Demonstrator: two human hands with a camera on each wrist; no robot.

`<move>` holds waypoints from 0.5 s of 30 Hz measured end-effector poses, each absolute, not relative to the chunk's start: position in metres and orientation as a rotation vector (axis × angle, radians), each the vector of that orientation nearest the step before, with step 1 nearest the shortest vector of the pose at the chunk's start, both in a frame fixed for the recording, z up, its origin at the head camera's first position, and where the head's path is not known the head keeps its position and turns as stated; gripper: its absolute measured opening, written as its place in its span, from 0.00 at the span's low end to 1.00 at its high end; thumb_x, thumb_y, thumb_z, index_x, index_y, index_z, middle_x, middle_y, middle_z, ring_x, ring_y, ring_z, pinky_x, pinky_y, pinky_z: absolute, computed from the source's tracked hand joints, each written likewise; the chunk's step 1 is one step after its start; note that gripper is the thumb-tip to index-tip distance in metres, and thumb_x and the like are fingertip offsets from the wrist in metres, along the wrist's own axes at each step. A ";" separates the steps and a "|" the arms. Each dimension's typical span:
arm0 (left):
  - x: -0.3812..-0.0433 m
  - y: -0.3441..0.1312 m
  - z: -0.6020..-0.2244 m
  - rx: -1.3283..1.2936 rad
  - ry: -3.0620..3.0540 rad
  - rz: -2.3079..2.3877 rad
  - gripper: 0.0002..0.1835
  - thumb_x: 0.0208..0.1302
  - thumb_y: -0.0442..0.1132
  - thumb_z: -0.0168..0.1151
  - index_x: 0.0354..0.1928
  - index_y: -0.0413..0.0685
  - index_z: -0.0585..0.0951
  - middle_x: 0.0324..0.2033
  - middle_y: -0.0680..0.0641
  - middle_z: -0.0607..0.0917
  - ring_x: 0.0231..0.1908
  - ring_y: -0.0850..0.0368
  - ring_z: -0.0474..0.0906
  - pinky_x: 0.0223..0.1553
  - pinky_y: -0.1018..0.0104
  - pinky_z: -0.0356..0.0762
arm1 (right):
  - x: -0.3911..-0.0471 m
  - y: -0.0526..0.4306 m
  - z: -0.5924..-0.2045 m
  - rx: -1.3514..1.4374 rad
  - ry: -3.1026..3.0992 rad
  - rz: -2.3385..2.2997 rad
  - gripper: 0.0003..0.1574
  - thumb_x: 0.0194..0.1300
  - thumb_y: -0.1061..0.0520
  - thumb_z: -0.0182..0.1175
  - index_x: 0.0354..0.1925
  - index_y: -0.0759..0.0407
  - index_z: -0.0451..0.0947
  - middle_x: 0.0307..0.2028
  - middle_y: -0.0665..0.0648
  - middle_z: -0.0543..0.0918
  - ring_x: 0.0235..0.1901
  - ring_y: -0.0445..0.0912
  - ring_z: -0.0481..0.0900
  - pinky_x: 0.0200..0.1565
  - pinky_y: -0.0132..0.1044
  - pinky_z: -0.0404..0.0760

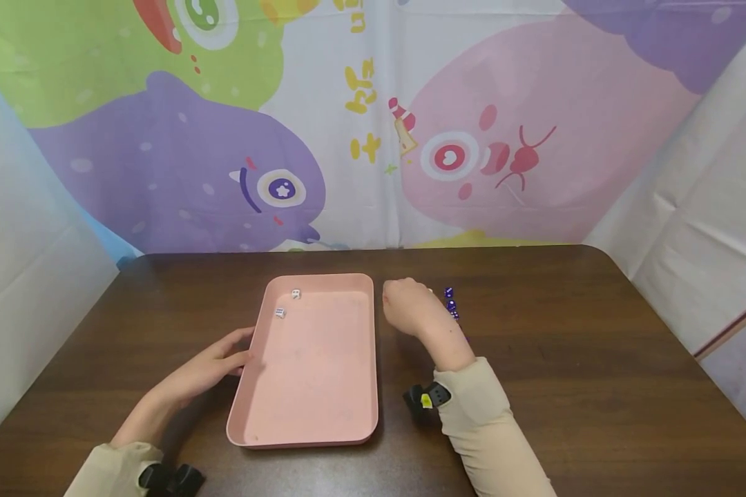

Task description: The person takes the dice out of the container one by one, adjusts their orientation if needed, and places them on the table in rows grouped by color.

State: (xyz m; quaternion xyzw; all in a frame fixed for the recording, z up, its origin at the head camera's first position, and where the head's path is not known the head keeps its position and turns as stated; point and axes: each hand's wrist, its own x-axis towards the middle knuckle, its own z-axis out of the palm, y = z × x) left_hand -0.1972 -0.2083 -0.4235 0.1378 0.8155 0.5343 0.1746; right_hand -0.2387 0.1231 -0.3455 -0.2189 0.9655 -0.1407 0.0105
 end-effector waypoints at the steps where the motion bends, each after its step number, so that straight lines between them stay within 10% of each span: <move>1: -0.197 -0.208 -0.424 0.389 2.311 1.515 0.27 0.67 0.38 0.48 0.65 0.36 0.57 0.56 0.34 0.66 0.48 0.48 0.72 0.44 0.63 0.73 | -0.239 0.121 -0.345 -0.681 3.006 -0.445 0.11 0.62 0.62 0.48 0.23 0.58 0.70 0.21 0.51 0.72 0.23 0.44 0.69 0.29 0.35 0.69; 15: -0.199 -0.208 -0.425 0.363 2.323 1.504 0.27 0.66 0.39 0.49 0.65 0.37 0.57 0.55 0.35 0.67 0.48 0.48 0.72 0.44 0.63 0.73 | -0.250 0.089 -0.345 -0.680 2.957 -0.424 0.13 0.64 0.62 0.43 0.33 0.58 0.76 0.31 0.53 0.79 0.31 0.45 0.75 0.36 0.40 0.75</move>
